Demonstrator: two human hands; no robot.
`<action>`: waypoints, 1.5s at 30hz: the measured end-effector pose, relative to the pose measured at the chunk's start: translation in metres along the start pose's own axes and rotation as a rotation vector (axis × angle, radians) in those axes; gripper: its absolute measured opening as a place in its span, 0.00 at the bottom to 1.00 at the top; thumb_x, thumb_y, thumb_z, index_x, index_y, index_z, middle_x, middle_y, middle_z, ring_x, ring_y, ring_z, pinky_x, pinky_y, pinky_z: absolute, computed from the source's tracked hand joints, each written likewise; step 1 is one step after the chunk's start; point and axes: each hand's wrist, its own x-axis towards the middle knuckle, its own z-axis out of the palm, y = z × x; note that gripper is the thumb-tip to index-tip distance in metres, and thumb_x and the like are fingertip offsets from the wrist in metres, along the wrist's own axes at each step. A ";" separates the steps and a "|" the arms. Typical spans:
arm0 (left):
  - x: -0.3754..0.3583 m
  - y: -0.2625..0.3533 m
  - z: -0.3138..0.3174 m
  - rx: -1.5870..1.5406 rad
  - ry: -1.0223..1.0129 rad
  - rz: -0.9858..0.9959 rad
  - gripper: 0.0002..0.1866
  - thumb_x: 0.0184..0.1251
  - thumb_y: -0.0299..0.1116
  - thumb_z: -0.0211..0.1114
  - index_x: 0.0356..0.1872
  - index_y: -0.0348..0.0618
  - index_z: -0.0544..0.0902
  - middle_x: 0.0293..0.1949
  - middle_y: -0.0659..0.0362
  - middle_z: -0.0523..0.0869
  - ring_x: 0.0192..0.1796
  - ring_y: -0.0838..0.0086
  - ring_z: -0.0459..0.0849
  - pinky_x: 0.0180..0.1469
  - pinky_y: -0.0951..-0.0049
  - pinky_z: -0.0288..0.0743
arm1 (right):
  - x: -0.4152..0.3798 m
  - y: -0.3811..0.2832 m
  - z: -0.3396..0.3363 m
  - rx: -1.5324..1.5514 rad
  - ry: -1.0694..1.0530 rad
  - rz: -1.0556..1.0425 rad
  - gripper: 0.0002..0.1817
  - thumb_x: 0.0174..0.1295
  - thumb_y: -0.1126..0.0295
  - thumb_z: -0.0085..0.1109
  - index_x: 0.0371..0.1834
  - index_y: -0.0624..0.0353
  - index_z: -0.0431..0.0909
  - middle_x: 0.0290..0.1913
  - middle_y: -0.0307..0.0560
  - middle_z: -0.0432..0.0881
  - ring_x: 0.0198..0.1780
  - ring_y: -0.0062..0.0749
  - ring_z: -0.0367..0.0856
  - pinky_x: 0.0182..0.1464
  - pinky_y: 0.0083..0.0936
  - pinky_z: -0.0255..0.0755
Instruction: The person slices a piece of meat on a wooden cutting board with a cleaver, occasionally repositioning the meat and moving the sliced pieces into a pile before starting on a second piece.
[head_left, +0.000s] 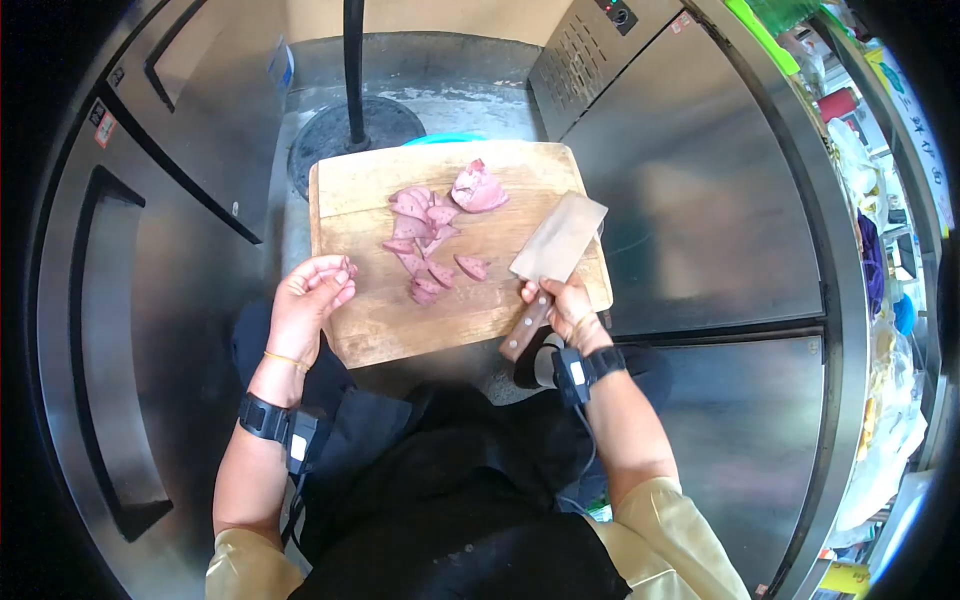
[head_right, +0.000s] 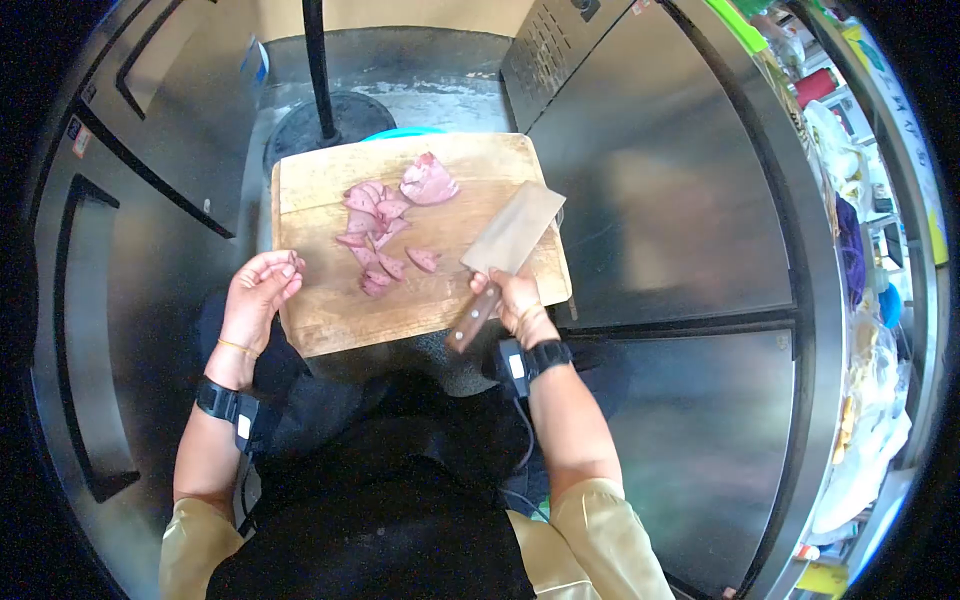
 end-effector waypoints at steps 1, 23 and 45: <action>0.004 0.001 -0.002 -0.026 0.008 -0.004 0.09 0.69 0.26 0.63 0.48 0.39 0.82 0.43 0.58 0.86 0.43 0.78 0.83 0.48 0.79 0.79 | 0.007 -0.010 0.000 -0.057 -0.070 -0.015 0.16 0.67 0.83 0.45 0.57 0.74 0.64 0.40 0.57 0.80 0.31 0.35 0.80 0.37 0.34 0.82; 0.039 -0.030 -0.006 -0.063 -0.141 -0.148 0.17 0.71 0.29 0.61 0.59 0.40 0.75 0.44 0.62 0.81 0.43 0.82 0.79 0.47 0.82 0.75 | -0.011 0.012 0.029 -1.500 0.593 -0.490 0.31 0.52 0.78 0.56 0.62 0.67 0.63 0.54 0.64 0.76 0.53 0.62 0.77 0.57 0.45 0.73; 0.009 -0.031 0.000 0.204 -0.149 -0.001 0.07 0.71 0.28 0.61 0.47 0.42 0.80 0.38 0.60 0.86 0.34 0.83 0.81 0.37 0.82 0.77 | -0.007 -0.001 0.006 -1.265 0.635 -0.417 0.17 0.52 0.70 0.62 0.45 0.63 0.76 0.47 0.59 0.81 0.52 0.53 0.78 0.56 0.40 0.72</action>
